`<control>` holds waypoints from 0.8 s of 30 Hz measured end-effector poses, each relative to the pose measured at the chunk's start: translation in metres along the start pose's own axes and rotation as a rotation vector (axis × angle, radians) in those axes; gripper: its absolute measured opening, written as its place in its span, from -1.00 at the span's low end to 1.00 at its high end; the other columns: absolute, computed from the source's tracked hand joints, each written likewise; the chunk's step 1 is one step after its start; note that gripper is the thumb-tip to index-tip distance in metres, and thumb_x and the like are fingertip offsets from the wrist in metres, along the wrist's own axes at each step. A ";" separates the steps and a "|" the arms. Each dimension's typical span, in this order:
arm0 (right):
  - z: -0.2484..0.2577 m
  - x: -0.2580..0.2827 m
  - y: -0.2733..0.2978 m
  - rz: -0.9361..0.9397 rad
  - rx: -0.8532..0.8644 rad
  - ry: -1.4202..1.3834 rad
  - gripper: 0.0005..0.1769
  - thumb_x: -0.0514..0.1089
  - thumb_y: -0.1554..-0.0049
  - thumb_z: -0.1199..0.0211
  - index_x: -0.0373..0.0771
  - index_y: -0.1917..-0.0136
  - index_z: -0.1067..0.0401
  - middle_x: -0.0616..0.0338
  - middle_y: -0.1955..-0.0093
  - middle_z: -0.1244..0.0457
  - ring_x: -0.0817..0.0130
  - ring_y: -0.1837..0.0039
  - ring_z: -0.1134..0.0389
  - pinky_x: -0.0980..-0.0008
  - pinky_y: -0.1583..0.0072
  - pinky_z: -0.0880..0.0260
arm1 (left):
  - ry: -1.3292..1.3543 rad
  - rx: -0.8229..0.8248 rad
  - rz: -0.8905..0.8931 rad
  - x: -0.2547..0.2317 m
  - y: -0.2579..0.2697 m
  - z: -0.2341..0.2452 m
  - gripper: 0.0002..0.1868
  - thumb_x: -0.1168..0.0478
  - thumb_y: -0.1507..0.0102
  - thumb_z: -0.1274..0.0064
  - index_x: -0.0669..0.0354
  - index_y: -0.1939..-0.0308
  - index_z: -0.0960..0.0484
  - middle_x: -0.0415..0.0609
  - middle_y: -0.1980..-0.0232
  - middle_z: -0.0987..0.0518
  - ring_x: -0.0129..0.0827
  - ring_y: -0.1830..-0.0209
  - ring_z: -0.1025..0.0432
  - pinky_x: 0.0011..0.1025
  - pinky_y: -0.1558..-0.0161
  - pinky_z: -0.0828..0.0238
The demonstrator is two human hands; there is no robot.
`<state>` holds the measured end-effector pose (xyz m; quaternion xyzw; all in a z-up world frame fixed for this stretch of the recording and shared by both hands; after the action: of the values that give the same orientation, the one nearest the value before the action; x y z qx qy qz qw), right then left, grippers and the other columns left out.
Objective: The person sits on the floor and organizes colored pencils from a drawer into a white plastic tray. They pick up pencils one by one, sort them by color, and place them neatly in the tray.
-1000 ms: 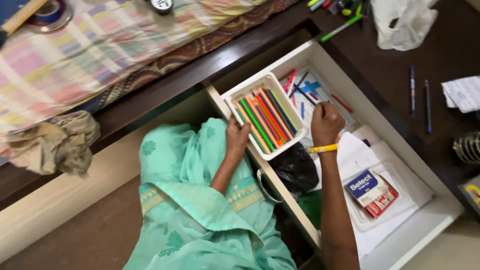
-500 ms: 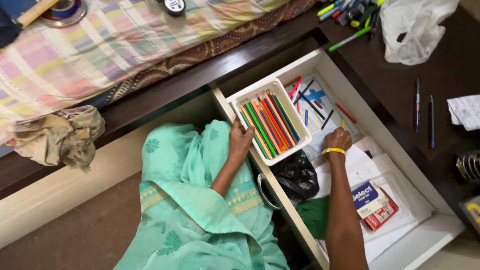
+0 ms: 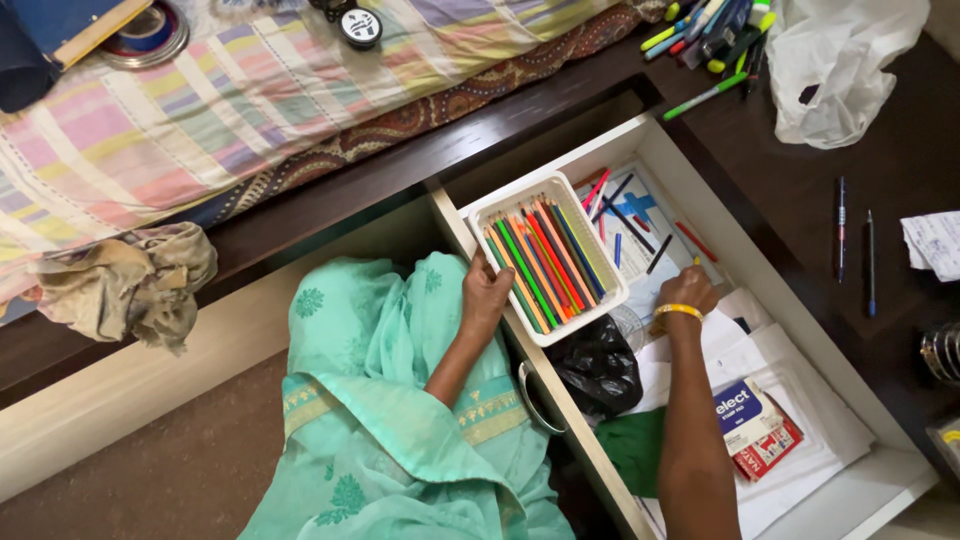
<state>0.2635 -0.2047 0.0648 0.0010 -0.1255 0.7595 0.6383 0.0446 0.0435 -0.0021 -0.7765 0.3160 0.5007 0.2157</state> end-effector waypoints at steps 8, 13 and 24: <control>0.010 0.001 -0.010 -0.029 -0.117 -0.059 -0.76 -0.21 -0.11 -0.17 -0.39 0.05 -0.57 -0.35 0.03 -0.38 -0.24 0.01 -0.44 -0.02 -0.04 -0.46 | -0.040 -0.010 0.005 0.004 0.000 0.004 -0.42 0.36 -0.29 0.01 0.43 -0.40 -0.31 0.01 -0.08 -0.61 -0.44 0.03 -0.51 -0.47 -0.03 -0.47; -0.005 0.015 -0.006 0.017 -0.037 -0.148 -0.68 -0.07 -0.23 -0.17 -0.39 0.12 -0.55 -0.31 0.03 -0.39 -0.26 -0.02 -0.43 -0.05 -0.09 -0.45 | -0.086 -0.043 0.066 0.005 0.001 0.005 -0.43 0.37 -0.27 0.01 0.44 -0.38 -0.33 0.03 -0.05 -0.62 -0.41 0.06 -0.52 -0.44 -0.01 -0.48; -0.015 0.033 -0.026 -0.019 0.147 -0.109 -0.75 -0.18 0.02 -0.20 -0.38 0.17 -0.59 -0.31 0.06 -0.38 -0.28 -0.01 -0.43 -0.05 -0.05 -0.46 | -0.056 -0.032 0.098 -0.008 0.006 0.000 -0.40 0.36 -0.29 0.03 0.40 -0.43 -0.27 0.01 -0.05 -0.60 -0.42 0.05 -0.50 -0.43 -0.03 -0.48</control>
<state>0.2847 -0.1663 0.0609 0.0901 -0.1039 0.7594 0.6359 0.0379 0.0417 0.0048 -0.7491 0.3396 0.5370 0.1873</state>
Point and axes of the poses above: each hand's wrist, its own y-axis away from the middle knuckle, its own z-axis out of the back of the hand, x = y × z, the point moved 6 cm from there along -y, towards the middle knuckle
